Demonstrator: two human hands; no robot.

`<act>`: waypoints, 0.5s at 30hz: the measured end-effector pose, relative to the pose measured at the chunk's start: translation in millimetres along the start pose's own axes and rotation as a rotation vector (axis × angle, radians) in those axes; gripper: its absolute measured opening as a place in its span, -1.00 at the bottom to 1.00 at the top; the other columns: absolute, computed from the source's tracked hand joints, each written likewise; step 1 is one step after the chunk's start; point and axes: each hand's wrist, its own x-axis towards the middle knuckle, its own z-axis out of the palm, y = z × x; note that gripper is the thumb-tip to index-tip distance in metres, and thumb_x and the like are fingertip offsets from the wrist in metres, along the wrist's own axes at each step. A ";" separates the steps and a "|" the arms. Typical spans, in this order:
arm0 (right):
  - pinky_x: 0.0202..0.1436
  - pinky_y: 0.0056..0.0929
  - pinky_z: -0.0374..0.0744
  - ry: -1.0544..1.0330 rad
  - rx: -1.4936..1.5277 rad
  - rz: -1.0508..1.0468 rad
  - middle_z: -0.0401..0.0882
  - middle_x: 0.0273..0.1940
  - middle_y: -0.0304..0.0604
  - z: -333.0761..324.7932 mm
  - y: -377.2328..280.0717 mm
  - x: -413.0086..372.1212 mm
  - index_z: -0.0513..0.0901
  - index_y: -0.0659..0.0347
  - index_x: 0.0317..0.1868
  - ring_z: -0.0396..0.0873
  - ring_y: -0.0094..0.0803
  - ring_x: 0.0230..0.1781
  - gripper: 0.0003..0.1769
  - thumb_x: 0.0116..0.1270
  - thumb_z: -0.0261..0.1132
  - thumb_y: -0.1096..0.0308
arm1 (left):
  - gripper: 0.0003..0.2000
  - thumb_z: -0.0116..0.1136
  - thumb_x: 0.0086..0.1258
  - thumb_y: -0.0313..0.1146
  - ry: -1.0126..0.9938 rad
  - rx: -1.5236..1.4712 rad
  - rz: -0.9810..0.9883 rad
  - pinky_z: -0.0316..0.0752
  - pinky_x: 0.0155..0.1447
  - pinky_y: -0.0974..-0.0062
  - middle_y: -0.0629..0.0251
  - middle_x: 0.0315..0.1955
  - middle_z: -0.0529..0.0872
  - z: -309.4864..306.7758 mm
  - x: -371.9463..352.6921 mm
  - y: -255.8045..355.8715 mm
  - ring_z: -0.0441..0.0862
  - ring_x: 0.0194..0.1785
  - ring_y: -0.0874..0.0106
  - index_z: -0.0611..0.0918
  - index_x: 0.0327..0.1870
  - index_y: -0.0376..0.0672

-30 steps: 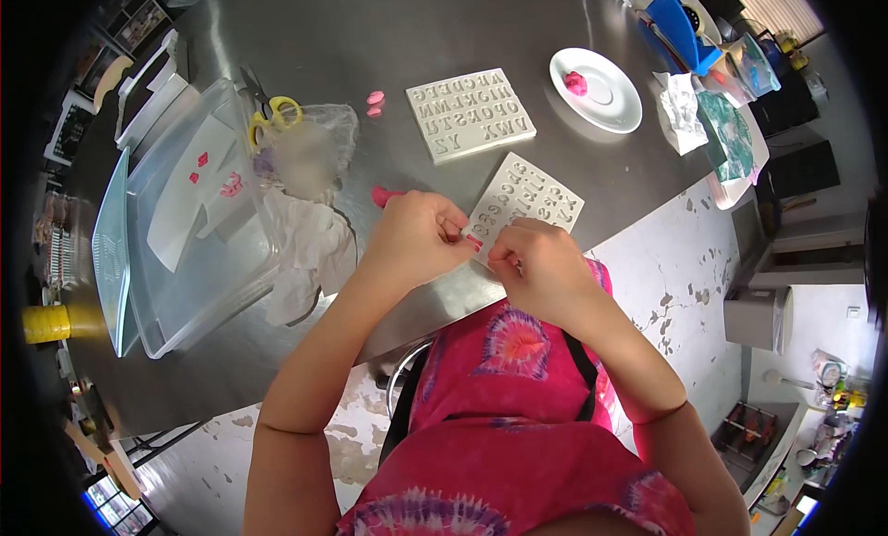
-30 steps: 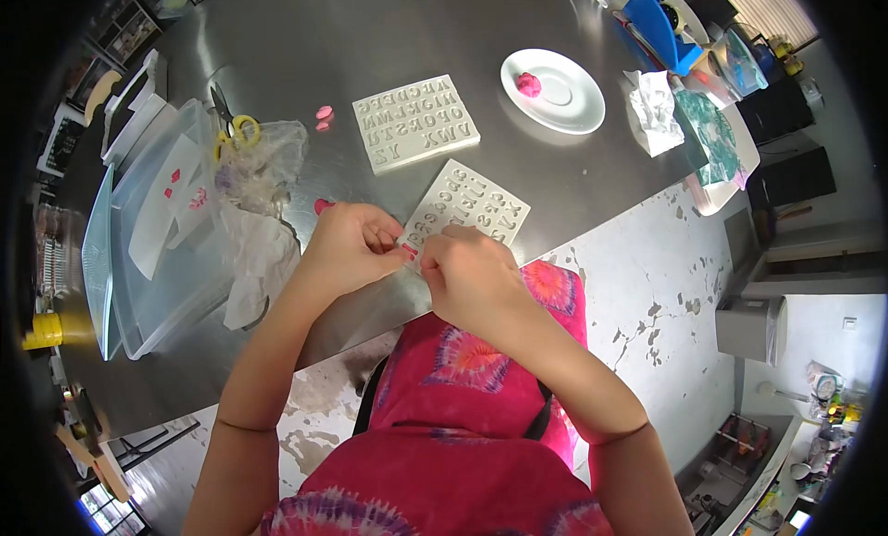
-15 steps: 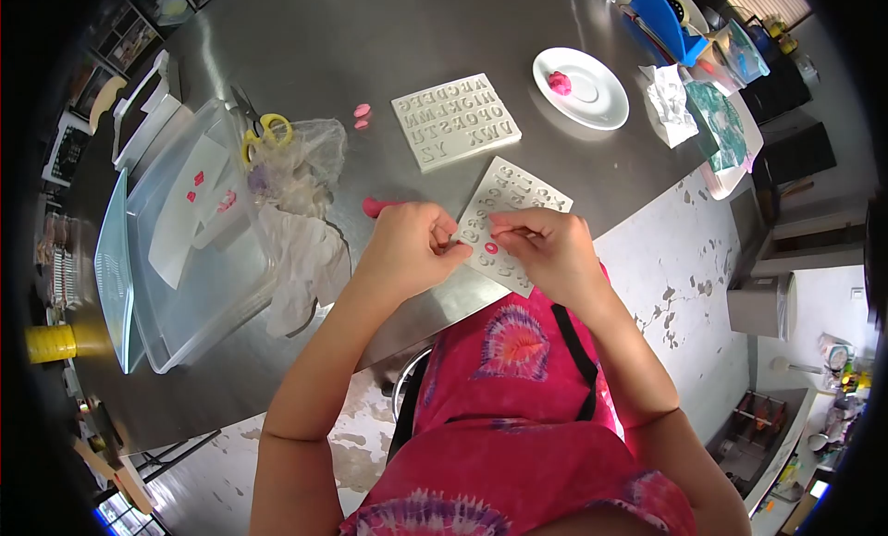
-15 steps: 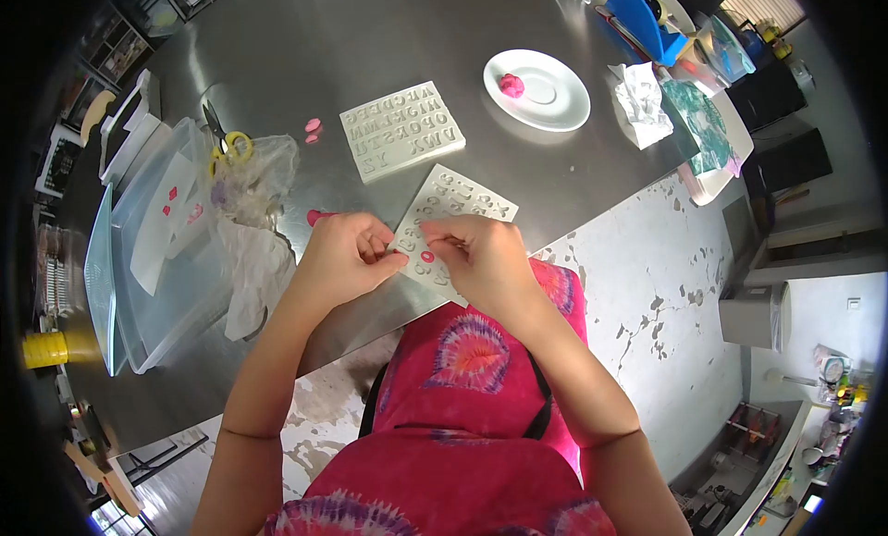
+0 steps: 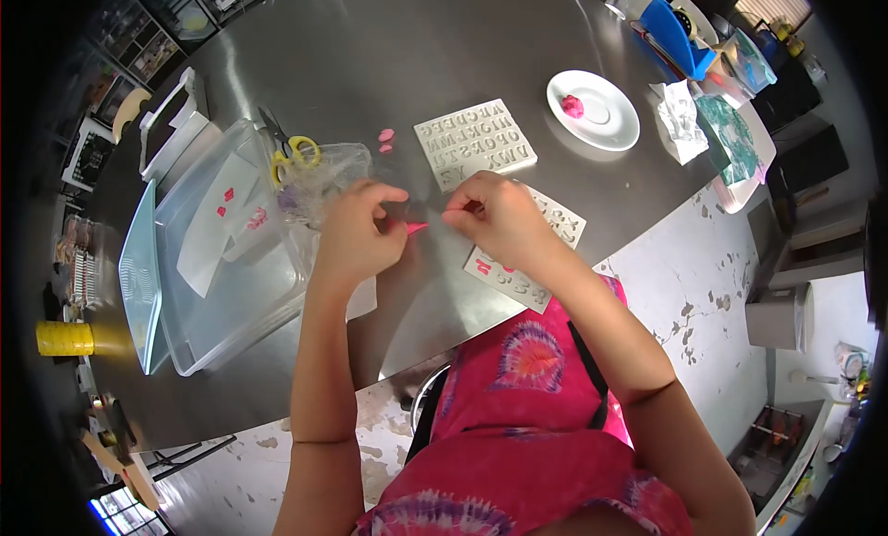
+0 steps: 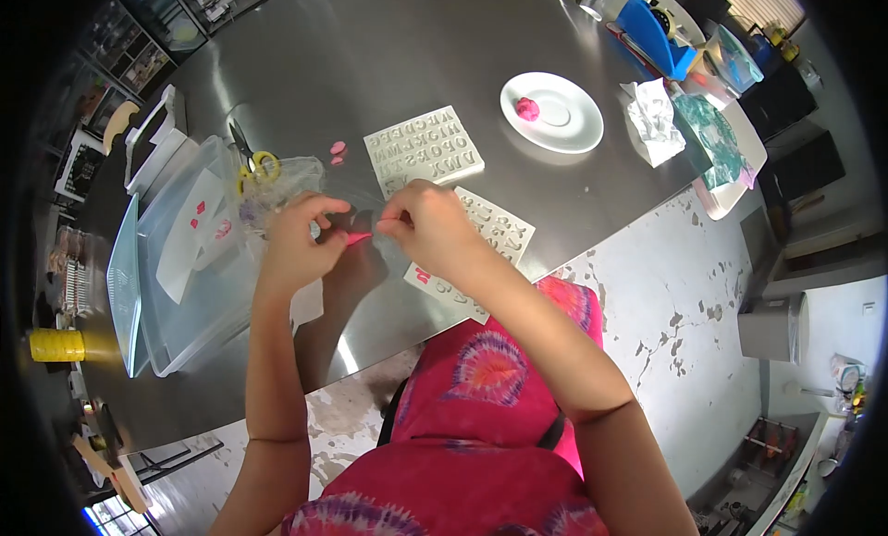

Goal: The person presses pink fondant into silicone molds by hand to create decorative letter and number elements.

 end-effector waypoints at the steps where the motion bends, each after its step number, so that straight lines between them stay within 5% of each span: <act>1: -0.25 -0.42 0.61 0.019 -0.055 -0.074 0.62 -0.37 -0.11 5.6 0.8 2.3 0.69 0.31 -0.35 0.66 -0.32 -0.38 -0.87 0.10 0.43 0.46 | -0.75 0.30 0.02 -0.59 0.004 0.004 0.000 0.48 -0.31 0.51 0.29 -0.46 0.64 -1.0 -1.5 0.5 0.57 -0.42 0.43 0.67 -0.21 -0.22; 5: -0.27 -0.32 0.59 -0.010 -0.105 -0.275 0.62 -0.37 -0.07 31.8 8.5 10.5 0.70 0.23 -0.44 0.63 -0.16 -0.39 -0.92 0.04 0.43 0.45 | -0.72 0.36 -0.09 -0.58 -0.177 0.030 -0.085 0.49 -0.27 0.41 0.24 -0.40 0.63 -0.1 -1.8 3.0 0.59 -0.36 0.32 0.68 -0.27 -0.21; 10: -0.26 -0.28 0.59 -0.154 -0.191 -0.149 0.65 -0.40 -0.04 26.1 3.8 20.1 0.69 0.25 -0.38 0.64 -0.11 -0.38 -0.90 0.06 0.41 0.48 | -0.76 0.36 -0.06 -0.60 -0.227 -0.046 -0.123 0.52 -0.25 0.48 0.24 -0.42 0.63 3.4 -2.4 -3.7 0.61 -0.34 0.35 0.68 -0.30 -0.25; 15: -0.27 -0.34 0.59 -0.180 -0.024 -0.146 0.67 -0.43 -0.06 5.6 -2.0 21.7 0.67 0.32 -0.32 0.67 -0.25 -0.40 -0.87 0.10 0.40 0.50 | -0.87 0.28 0.19 -0.51 -0.196 -0.384 -0.244 0.53 -0.25 0.53 0.21 -0.32 0.71 4.1 0.3 -0.1 0.64 -0.37 0.46 0.68 -0.26 -0.30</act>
